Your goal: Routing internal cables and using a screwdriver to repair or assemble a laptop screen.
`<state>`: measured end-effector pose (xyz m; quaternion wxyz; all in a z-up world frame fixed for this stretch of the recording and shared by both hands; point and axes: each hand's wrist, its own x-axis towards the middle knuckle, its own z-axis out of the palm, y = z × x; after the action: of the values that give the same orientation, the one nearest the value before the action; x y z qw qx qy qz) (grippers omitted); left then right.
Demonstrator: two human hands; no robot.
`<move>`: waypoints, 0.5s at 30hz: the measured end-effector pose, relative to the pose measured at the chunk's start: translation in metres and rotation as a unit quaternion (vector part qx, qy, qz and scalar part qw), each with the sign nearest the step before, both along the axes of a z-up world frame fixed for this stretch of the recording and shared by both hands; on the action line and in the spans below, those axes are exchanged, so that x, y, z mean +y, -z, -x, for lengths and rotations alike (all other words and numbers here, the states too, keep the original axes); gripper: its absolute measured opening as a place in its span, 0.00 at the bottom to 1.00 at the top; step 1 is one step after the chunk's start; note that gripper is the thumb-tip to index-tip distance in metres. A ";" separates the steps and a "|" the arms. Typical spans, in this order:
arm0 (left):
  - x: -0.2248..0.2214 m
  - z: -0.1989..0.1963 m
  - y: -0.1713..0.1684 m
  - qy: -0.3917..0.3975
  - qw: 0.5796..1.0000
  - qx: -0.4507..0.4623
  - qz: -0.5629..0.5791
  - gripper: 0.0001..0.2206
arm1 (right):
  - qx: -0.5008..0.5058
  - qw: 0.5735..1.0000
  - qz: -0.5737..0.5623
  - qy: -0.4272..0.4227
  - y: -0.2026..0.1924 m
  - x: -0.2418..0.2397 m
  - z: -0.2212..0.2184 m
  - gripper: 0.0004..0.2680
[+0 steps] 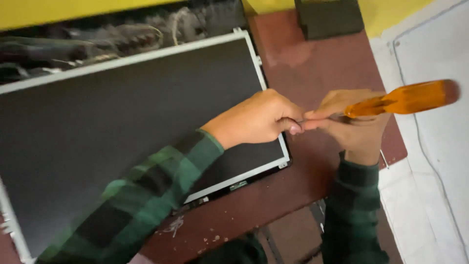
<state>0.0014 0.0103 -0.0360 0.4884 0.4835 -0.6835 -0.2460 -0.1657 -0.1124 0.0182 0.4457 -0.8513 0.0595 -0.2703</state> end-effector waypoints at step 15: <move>0.278 0.042 -0.116 -0.425 0.899 -0.083 -0.061 0.10 | -0.085 0.965 0.182 0.169 0.015 0.063 0.024 0.06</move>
<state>-0.0407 0.2887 0.0797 0.4578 0.7756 -0.4342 -0.0152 -0.1901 -0.0489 0.0035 0.2346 -0.8693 0.1146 -0.4197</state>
